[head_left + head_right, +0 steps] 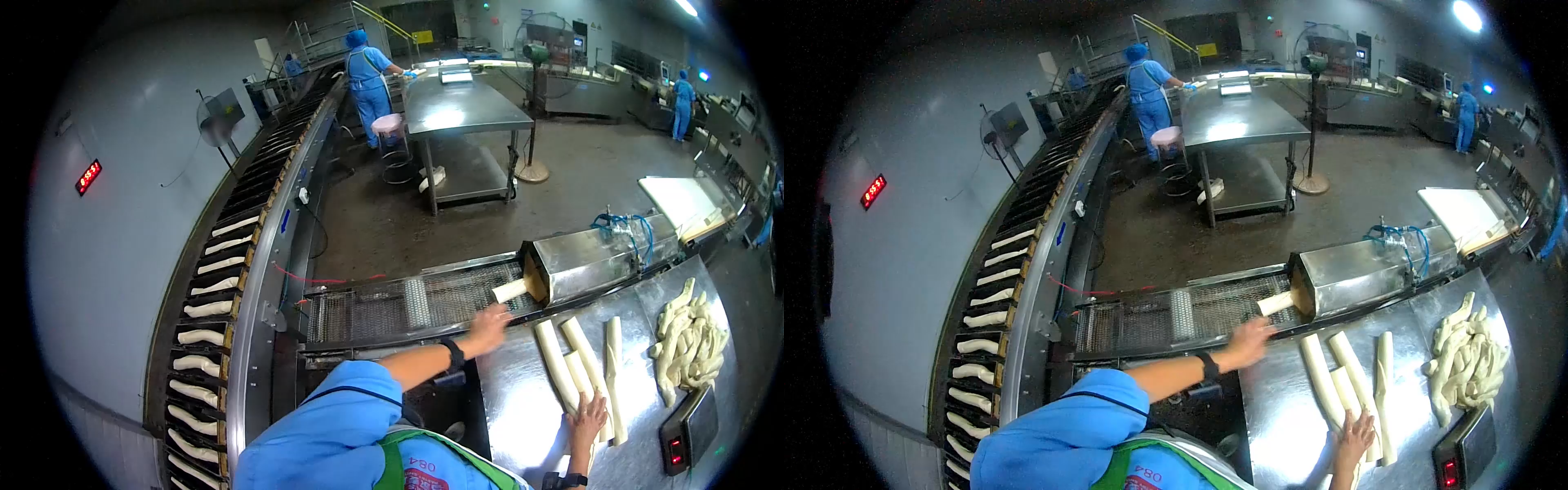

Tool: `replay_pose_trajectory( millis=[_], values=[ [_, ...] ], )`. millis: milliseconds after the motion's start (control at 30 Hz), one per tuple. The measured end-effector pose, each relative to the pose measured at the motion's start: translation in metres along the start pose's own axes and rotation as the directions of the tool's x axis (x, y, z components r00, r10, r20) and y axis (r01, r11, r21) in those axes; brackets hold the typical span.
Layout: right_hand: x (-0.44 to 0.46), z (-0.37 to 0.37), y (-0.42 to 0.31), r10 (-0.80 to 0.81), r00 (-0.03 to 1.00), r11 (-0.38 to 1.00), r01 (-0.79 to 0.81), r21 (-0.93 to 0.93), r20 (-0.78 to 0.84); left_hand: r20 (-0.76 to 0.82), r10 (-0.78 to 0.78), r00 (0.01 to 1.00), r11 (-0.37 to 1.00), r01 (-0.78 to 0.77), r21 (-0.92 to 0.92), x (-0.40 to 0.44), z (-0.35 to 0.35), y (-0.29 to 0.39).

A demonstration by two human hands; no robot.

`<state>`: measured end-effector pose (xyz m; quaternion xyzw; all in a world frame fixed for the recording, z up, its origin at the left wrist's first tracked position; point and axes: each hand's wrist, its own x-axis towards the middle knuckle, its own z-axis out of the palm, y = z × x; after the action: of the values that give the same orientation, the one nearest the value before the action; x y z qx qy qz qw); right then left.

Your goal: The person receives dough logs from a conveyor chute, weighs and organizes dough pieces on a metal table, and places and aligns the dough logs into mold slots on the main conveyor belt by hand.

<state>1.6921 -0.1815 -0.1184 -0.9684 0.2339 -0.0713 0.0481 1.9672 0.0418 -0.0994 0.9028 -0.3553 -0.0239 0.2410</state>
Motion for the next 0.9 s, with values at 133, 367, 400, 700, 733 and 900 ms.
replay_pose_trajectory(
  millis=[133,367,400,700,733,900],
  values=[
    [0.004,0.003,0.011,-0.031,1.000,0.999,0.031,0.014,0.002,-0.257,-0.273,0.927,0.923,0.327,0.200,-0.017,-0.039,-0.104],
    [0.014,-0.018,0.010,-0.034,0.998,0.998,0.031,0.058,0.056,0.084,-0.361,0.929,0.923,0.344,0.170,-0.027,-0.077,-0.146],
    [0.016,-0.020,0.007,-0.026,0.997,0.997,0.022,0.070,0.067,0.081,-0.354,0.932,0.930,0.343,0.131,-0.024,-0.080,-0.137],
    [-0.026,0.032,0.040,0.095,0.995,0.977,-0.087,-0.195,0.032,-0.038,-0.363,0.931,0.932,0.362,-0.028,-0.002,-0.042,-0.135],
    [-0.031,0.010,0.030,0.043,0.997,0.977,-0.030,-0.213,0.057,-0.273,-0.268,0.924,0.952,0.298,0.072,-0.003,-0.036,-0.134],
    [-0.037,0.020,0.056,-0.037,0.996,0.970,0.056,-0.238,0.084,-0.270,-0.165,0.949,0.986,0.168,-0.012,0.008,-0.013,-0.143]
  ],
)
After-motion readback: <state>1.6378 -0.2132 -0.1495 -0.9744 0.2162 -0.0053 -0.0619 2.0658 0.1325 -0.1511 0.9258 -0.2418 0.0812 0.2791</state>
